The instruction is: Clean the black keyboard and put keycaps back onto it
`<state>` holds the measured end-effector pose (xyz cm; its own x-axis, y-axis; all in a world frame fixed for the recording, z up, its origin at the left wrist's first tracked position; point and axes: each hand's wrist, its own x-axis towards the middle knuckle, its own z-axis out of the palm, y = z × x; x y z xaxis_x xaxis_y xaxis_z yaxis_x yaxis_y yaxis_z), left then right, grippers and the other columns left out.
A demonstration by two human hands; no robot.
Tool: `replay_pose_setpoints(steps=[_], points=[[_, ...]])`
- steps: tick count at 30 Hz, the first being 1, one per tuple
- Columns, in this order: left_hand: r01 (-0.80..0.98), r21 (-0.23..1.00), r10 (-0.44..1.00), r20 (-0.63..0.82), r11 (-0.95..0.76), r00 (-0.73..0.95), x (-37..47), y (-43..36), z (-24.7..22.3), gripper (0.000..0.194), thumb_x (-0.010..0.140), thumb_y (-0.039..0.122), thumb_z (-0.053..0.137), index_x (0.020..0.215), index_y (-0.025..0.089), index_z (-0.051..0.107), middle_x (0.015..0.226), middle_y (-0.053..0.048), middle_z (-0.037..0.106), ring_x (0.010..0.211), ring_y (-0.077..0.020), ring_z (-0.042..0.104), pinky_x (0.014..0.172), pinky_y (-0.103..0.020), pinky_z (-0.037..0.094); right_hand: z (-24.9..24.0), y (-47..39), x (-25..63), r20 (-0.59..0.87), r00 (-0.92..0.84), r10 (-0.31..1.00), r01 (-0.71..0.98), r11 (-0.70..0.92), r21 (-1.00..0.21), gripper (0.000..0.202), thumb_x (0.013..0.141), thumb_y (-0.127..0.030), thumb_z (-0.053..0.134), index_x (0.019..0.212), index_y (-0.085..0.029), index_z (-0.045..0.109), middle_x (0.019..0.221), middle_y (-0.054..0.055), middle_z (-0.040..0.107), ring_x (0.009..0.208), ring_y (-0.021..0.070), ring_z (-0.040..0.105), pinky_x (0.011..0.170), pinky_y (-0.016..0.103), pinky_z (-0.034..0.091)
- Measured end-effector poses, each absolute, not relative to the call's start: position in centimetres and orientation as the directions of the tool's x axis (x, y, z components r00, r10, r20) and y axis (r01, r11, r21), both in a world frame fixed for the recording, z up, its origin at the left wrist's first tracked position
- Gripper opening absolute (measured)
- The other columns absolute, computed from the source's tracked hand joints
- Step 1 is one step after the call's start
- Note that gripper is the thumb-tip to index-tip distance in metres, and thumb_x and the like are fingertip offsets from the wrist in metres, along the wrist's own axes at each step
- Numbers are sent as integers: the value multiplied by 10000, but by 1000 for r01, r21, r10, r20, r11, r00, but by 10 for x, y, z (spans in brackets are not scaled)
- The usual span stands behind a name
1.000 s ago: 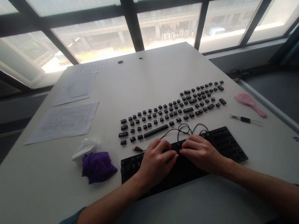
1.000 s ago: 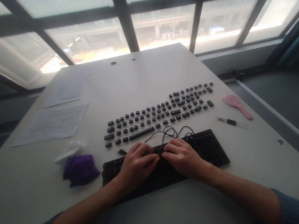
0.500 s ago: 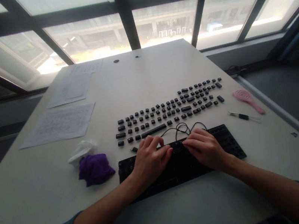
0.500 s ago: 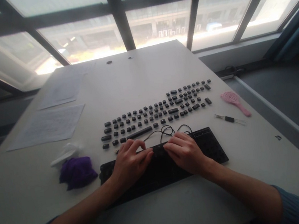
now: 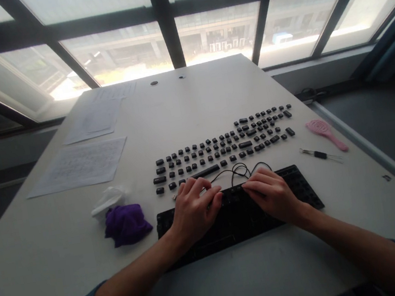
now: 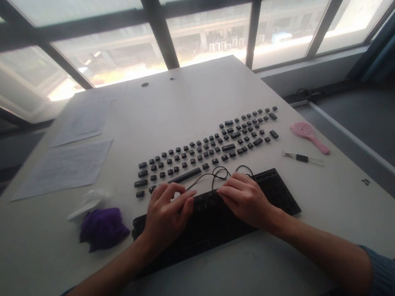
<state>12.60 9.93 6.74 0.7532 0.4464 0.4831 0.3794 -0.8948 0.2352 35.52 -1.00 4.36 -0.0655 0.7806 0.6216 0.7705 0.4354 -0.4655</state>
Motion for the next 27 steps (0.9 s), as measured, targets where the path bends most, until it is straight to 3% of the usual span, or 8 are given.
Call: replay_pose_setpoints(steps=[7,14,20,24,27], points=[[473,360,594,512,-804,620,109,128,101,340,1043,310,441,1101,171,746,945,-85,666,907,-232,561,845,-398,440,51,-12,360,626,-36,779,769,421,-481,169,921,-75,622,997,-210,689,835,57,686,797,210,584,727,374,521],[569,369,677,444,-735,586,88,159,123,333,1027,360,473,1097,167,735,965,-74,714,944,-234,620,877,-379,474,84,-8,391,583,11,813,838,310,-449,129,937,-148,627,1006,-209,717,921,75,716,882,237,631,787,390,534],[535,377,653,380,-756,655,125,188,151,299,958,360,590,1143,176,735,947,-56,758,859,-216,666,803,-374,518,103,53,461,485,57,873,935,124,-333,112,905,-200,644,934,-187,752,936,82,752,924,263,664,860,401,508],[390,418,539,339,-821,771,185,197,158,270,939,329,634,1144,188,742,980,-47,778,871,-194,682,841,-384,534,98,109,503,374,152,915,971,-67,-230,136,887,-220,657,957,-184,768,957,87,756,961,273,650,885,398,484],[347,437,489,268,-830,830,237,207,150,259,920,315,662,1122,186,761,991,-53,787,870,-189,695,855,-374,545,87,143,521,273,136,952,984,-98,-148,174,898,-227,650,1015,-182,770,1009,94,756,1013,268,638,917,385,478]])
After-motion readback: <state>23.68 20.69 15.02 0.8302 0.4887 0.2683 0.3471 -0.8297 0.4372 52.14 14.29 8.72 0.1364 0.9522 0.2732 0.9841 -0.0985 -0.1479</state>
